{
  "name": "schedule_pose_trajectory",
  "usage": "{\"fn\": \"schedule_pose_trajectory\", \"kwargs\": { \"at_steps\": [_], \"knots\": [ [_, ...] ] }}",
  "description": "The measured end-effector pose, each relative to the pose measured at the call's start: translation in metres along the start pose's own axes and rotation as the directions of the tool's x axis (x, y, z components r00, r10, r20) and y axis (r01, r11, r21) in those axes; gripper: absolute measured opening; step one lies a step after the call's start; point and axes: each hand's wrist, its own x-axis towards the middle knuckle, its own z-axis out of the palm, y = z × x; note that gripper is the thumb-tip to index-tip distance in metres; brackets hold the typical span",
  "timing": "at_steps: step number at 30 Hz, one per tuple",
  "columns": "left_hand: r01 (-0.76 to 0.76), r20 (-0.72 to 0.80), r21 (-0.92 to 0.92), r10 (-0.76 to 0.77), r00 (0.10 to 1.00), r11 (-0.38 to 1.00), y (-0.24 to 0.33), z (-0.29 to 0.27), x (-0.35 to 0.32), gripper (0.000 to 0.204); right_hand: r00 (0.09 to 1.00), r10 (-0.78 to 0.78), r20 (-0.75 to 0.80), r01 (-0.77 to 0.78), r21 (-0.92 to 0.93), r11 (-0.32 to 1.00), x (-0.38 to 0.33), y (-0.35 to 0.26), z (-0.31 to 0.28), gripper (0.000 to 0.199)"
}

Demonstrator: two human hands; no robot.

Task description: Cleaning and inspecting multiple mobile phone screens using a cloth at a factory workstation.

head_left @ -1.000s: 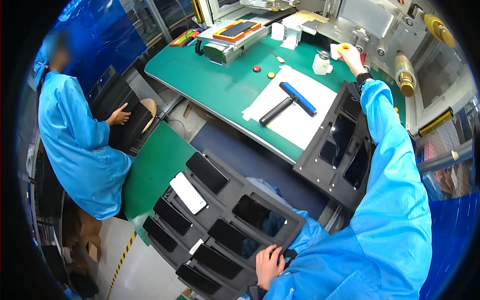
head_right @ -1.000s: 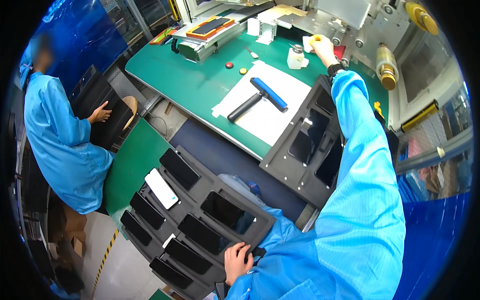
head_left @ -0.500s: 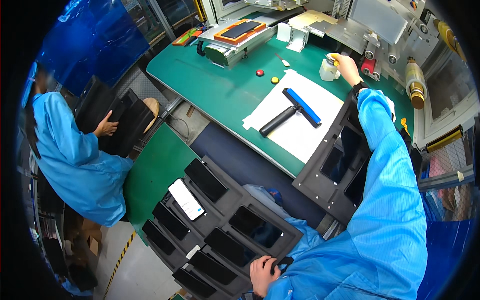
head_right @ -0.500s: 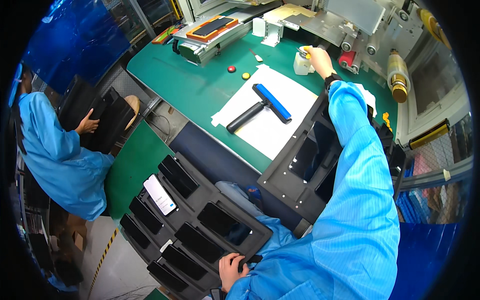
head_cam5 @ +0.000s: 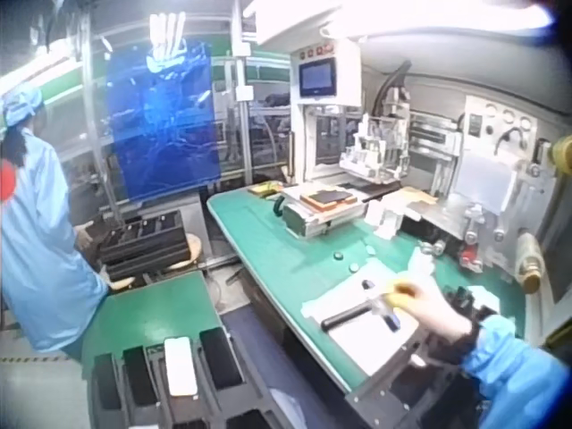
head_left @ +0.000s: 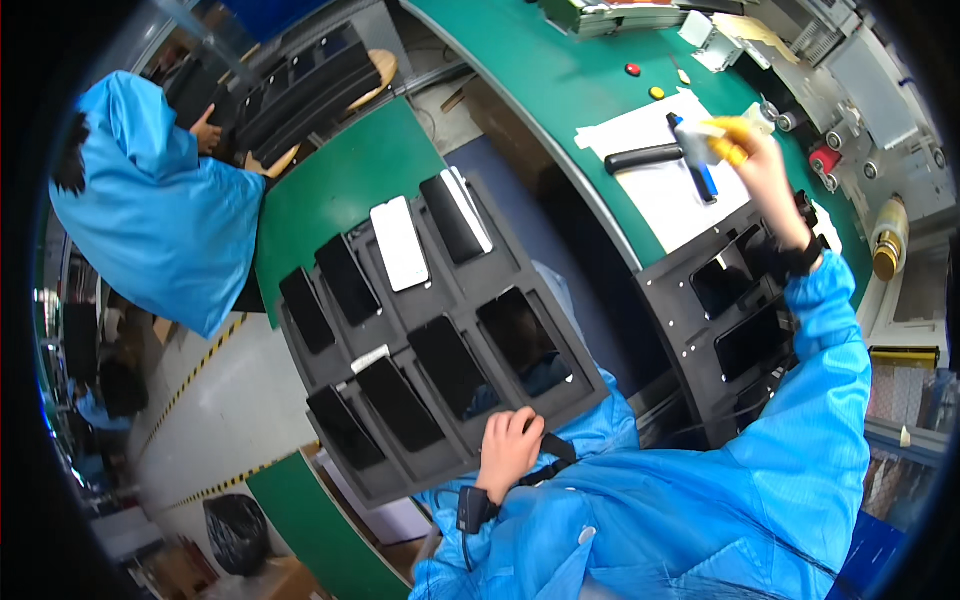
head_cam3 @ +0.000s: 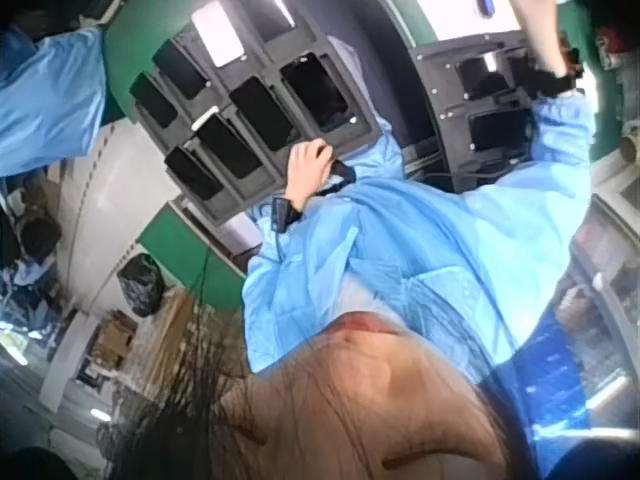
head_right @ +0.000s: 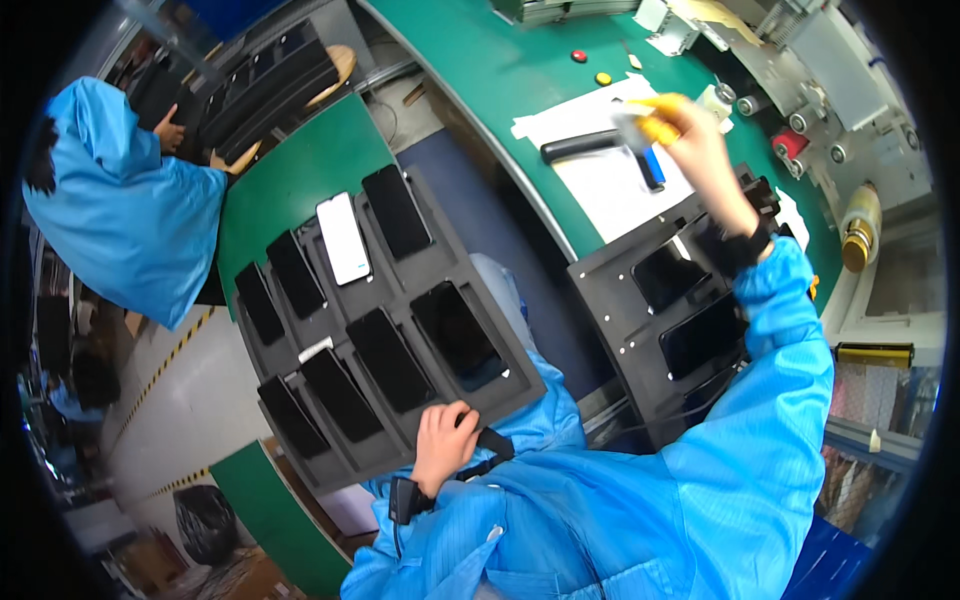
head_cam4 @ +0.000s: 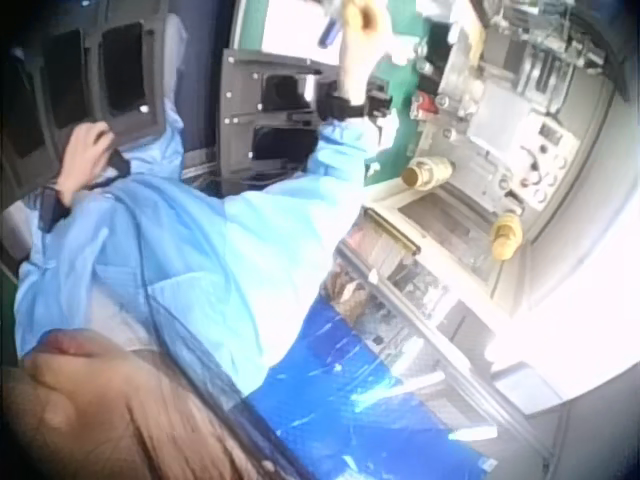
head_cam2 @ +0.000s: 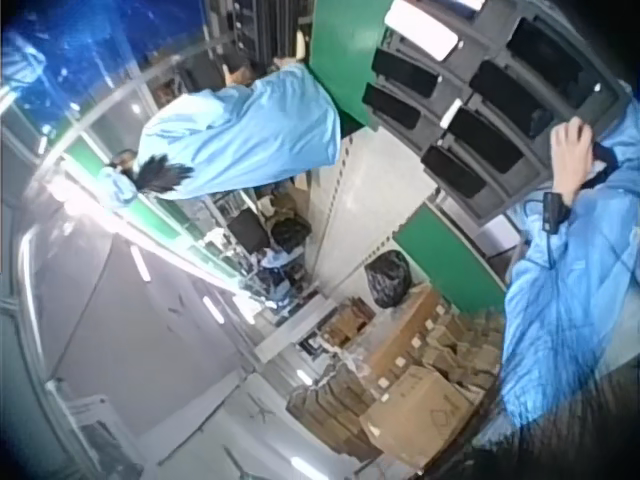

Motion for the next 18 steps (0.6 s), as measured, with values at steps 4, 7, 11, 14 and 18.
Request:
{"fn": "schedule_pose_trajectory", "kwargs": {
  "at_steps": [4,7,11,14,18],
  "knots": [
    [0.043,-0.077,-0.075,-0.049,0.996,0.996,0.005,-0.011,0.002,0.029,0.816,0.235,0.529,-0.472,0.373,0.799,-0.066,-0.129,0.071,0.023],
    [0.131,-0.250,-0.510,-0.292,0.923,0.850,0.023,-0.030,0.008,0.029,0.711,0.142,0.689,-0.600,0.488,0.633,-0.108,-0.172,0.102,0.023],
    [-0.060,-0.444,-0.702,-0.371,0.816,0.710,0.046,-0.069,0.022,0.029,0.618,0.053,0.784,-0.691,0.509,0.513,-0.148,-0.205,0.124,0.023],
    [0.020,-0.290,-0.799,-0.415,0.863,0.600,0.053,-0.081,0.011,0.027,0.748,-0.088,0.658,-0.419,0.571,0.706,-0.169,-0.215,0.133,0.026],
    [0.103,-0.091,-0.909,-0.434,0.896,0.404,0.041,-0.075,-0.004,0.021,0.730,0.059,0.681,-0.581,0.574,0.577,-0.193,-0.228,0.148,0.023]
  ]
}}
